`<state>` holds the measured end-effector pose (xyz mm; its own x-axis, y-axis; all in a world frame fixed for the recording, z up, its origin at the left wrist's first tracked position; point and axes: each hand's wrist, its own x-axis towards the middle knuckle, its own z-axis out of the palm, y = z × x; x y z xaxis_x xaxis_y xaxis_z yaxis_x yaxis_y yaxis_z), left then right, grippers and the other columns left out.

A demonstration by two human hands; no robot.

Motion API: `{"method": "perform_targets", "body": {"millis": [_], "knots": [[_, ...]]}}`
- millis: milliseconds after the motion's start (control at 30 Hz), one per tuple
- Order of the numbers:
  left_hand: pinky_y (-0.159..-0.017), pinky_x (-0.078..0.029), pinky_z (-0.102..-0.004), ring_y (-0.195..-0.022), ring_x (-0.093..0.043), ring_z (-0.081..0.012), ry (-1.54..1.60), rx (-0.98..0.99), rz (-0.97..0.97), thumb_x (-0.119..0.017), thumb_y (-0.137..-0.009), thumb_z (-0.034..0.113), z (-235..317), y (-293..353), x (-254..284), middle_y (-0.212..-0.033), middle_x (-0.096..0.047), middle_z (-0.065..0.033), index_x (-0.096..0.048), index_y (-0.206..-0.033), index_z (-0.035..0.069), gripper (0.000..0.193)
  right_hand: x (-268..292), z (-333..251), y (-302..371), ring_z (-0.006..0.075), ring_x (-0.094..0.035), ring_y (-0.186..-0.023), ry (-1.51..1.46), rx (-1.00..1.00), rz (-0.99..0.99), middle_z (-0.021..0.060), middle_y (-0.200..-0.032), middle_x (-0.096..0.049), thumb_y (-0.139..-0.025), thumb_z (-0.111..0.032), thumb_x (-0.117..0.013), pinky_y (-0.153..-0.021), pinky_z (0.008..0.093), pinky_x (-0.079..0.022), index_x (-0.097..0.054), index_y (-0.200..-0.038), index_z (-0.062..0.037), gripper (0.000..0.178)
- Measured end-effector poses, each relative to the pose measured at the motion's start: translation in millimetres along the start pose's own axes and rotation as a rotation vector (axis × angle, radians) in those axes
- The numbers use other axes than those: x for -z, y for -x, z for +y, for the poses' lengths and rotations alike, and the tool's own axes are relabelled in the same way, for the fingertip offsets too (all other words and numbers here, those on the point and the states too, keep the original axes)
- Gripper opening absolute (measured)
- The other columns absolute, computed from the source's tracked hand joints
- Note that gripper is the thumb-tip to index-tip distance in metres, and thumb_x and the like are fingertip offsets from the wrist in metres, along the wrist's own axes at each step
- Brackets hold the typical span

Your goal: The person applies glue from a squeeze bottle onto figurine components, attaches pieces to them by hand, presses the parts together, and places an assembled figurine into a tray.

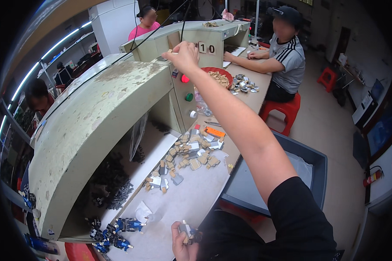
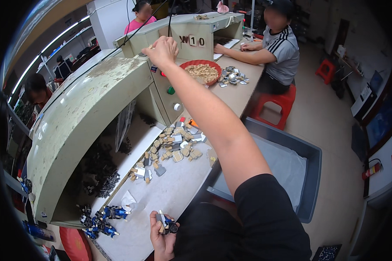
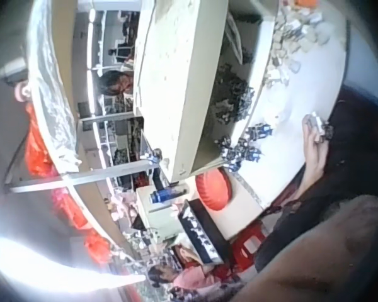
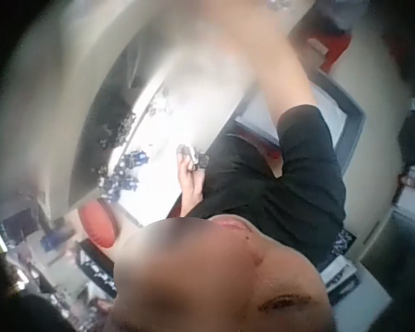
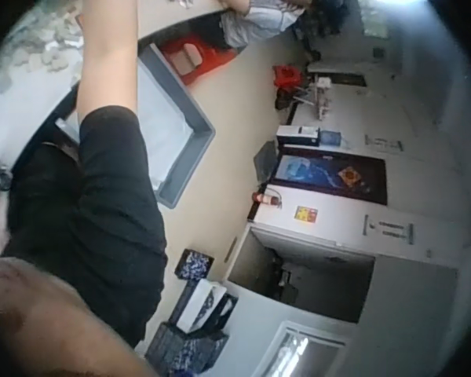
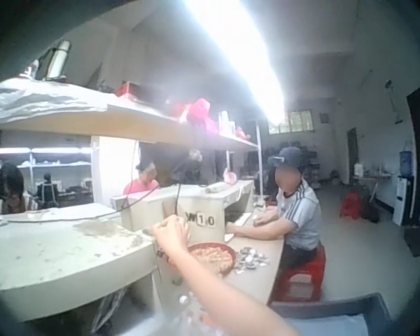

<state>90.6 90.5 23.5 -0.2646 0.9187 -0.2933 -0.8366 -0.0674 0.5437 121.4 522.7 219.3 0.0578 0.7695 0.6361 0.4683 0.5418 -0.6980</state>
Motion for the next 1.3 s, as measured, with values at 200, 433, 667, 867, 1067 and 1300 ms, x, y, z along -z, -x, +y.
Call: {"method": "perform_targets", "body": {"millis": [200,433,667,867,1067,1300], "knots": [[-0.067,-0.052,-0.0402,-0.083,-0.053,-0.0235,0.015,-0.024,0.002,-0.051,-0.077,0.013,0,5,0,-0.087,-0.051,-0.0114,-0.039,-0.109,0.016,0.034,24,34,87,0.0246,-0.045,-0.09,-0.478,0.087,0.202,0.0097,-0.089,-0.049,-0.07,-0.014,-0.06,-0.079,0.0335,-0.036,-0.047,-0.085,-0.0031,0.022],[-0.068,-0.052,-0.0415,-0.084,-0.053,-0.024,-0.022,-0.002,-0.004,-0.051,-0.078,0.013,-8,3,-4,-0.088,-0.051,-0.0118,-0.04,-0.11,0.017,0.034,35,193,109,0.028,-0.055,-0.087,0.007,-0.255,-0.048,0.0134,-0.09,-0.058,-0.072,-0.007,-0.052,-0.079,0.036,-0.043,-0.053,-0.102,-0.0061,0.031],[-0.068,-0.052,-0.042,-0.084,-0.054,-0.0241,-0.025,0.026,0.013,-0.05,-0.078,0.013,-18,-4,-13,-0.089,-0.051,-0.0118,-0.039,-0.11,0.017,0.034,20,238,81,0.0297,-0.052,-0.1,0.239,-0.353,-0.199,0.0171,-0.107,-0.054,-0.07,-0.01,-0.052,-0.087,0.0361,-0.04,-0.048,-0.117,-0.0096,0.047],[-0.068,-0.052,-0.041,-0.083,-0.054,-0.0238,-0.054,0.012,0.029,-0.05,-0.078,0.013,-19,-3,-13,-0.088,-0.051,-0.0118,-0.038,-0.109,0.017,0.034,-7,212,106,0.0302,-0.045,-0.109,0.136,-0.061,-0.728,0.0192,-0.117,-0.048,-0.068,-0.017,-0.06,-0.09,0.0354,-0.037,-0.041,-0.122,-0.0067,0.058],[-0.067,-0.053,-0.0403,-0.082,-0.054,-0.0233,-0.033,-0.004,0.01,-0.05,-0.078,0.013,-15,5,-10,-0.087,-0.051,-0.0122,-0.038,-0.11,0.016,0.034,12,194,128,0.0304,-0.047,-0.104,0.077,-0.08,-0.304,0.0164,-0.109,-0.05,-0.071,-0.013,-0.059,-0.087,0.0369,-0.038,-0.046,-0.108,-0.0022,0.041],[-0.067,-0.053,-0.0401,-0.082,-0.054,-0.024,0.008,-0.017,-0.043,-0.05,-0.078,0.013,-13,12,-1,-0.088,-0.05,-0.0132,-0.039,-0.111,0.016,0.035,75,131,188,0.0263,-0.055,-0.091,-0.201,-0.033,-0.298,0.0141,-0.098,-0.054,-0.074,-0.007,-0.056,-0.08,0.0353,-0.043,-0.048,-0.101,-0.0028,0.029]]}}
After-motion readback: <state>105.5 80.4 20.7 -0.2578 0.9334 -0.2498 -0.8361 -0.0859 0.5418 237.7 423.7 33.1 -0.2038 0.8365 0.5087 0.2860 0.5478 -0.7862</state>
